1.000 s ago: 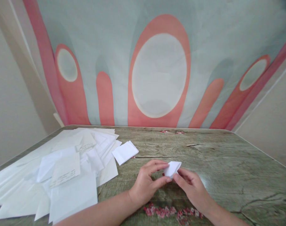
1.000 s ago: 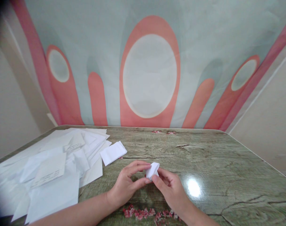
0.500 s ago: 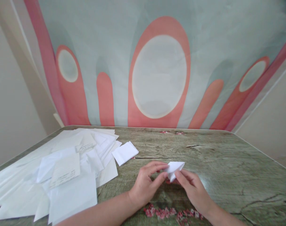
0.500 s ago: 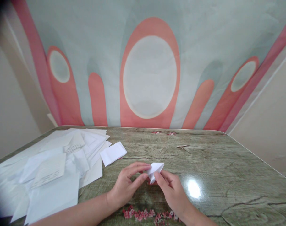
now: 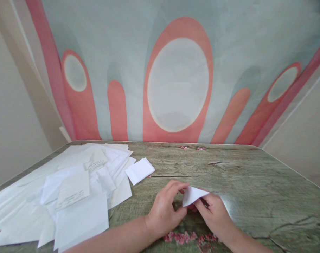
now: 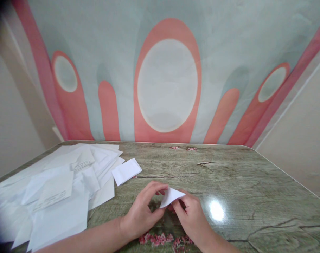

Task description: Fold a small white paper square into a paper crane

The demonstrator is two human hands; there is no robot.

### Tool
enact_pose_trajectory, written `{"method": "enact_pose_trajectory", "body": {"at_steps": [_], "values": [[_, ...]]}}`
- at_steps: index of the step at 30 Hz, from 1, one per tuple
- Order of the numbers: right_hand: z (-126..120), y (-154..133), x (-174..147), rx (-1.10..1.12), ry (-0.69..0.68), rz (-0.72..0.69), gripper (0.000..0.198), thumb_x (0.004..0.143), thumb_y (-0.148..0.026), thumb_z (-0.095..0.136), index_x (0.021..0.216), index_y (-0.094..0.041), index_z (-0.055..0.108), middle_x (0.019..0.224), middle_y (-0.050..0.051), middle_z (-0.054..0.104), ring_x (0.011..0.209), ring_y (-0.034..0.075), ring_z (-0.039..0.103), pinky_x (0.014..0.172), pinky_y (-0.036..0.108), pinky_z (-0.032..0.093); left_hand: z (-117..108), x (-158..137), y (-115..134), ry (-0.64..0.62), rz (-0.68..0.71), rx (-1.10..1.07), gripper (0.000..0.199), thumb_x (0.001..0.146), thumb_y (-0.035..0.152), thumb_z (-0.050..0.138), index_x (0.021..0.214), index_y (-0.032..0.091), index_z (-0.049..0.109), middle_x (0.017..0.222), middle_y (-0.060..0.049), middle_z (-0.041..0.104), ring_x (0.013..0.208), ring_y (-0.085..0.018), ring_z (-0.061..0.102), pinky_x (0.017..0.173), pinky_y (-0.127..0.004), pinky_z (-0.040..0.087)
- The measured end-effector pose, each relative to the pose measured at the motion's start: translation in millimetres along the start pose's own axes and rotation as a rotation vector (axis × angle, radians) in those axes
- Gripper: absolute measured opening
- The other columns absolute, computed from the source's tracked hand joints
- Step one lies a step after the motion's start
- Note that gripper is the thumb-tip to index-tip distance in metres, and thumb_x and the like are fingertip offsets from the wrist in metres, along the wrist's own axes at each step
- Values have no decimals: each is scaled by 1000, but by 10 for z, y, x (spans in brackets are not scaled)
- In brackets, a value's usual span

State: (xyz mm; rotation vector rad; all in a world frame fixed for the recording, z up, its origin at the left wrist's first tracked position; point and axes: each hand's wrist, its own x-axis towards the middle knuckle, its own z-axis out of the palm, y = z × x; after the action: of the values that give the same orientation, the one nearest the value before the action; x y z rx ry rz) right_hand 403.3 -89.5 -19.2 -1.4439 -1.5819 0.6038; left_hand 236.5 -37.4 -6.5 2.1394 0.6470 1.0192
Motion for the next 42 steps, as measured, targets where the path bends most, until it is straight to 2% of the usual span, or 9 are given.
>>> {"method": "enact_pose_trajectory", "body": {"at_steps": [4, 8, 14, 19, 24, 28, 32, 42], "values": [[16, 27, -8, 3, 11, 28, 30, 87, -33, 45, 67, -16, 61, 55, 1, 61, 52, 15, 58, 53, 24, 42, 13, 0, 17, -18, 0, 34, 58, 60, -3, 52, 114, 19, 50, 103, -4, 56, 94, -16, 52, 85, -28, 43], [50, 5, 3, -63, 43, -23, 31, 86, -29, 46, 61, -17, 59, 54, 1, 60, 51, 14, 56, 53, 23, 40, 48, 26, 34, -8, -25, 149, 52, 65, 2, 54, 113, 21, 52, 105, -4, 58, 96, -19, 53, 86, -31, 43], [90, -24, 22, -123, 52, -158, 21, 82, -17, 46, 88, -19, 66, 72, 3, 66, 65, 16, 61, 63, 25, 44, 79, 74, -44, 30, -40, 225, 42, 71, 4, 53, 109, 23, 59, 103, -3, 64, 95, -19, 57, 86, -32, 44], [68, 27, 13, -161, 42, -199, 23, 80, -15, 48, 94, -21, 66, 74, 2, 67, 68, 17, 63, 62, 25, 45, 74, 67, -94, 52, -47, 148, 45, 70, 0, 49, 106, 24, 62, 101, -1, 66, 94, -17, 59, 85, -29, 45], [7, 114, 32, -207, 54, -214, 27, 80, -13, 47, 98, -21, 64, 79, 3, 67, 71, 18, 63, 63, 26, 46, 41, 61, -81, 73, -70, 1, 54, 67, -5, 47, 112, 23, 55, 103, -1, 64, 94, -14, 58, 85, -26, 45], [-15, 122, 47, -220, 41, -210, 24, 81, -14, 47, 93, -21, 65, 71, 2, 65, 66, 18, 62, 62, 26, 46, 16, 54, -54, 110, 9, -50, 36, 67, -6, 49, 90, 20, 59, 99, -2, 63, 94, -15, 57, 82, -25, 45], [-19, 76, 40, -205, 14, -229, 28, 81, -13, 46, 99, -23, 64, 77, 2, 66, 71, 18, 63, 66, 26, 47, 14, 37, -27, 114, 69, -48, 33, 70, -5, 50, 89, 20, 61, 99, -3, 61, 94, -14, 56, 84, -26, 44], [-12, 121, 20, -205, 62, -319, 32, 84, -13, 45, 112, -22, 59, 93, 6, 67, 87, 18, 63, 75, 27, 51, 15, 27, -22, 121, 13, 33, 31, 70, 0, 54, 89, 23, 64, 100, -4, 57, 95, -16, 55, 84, -27, 44]]}}
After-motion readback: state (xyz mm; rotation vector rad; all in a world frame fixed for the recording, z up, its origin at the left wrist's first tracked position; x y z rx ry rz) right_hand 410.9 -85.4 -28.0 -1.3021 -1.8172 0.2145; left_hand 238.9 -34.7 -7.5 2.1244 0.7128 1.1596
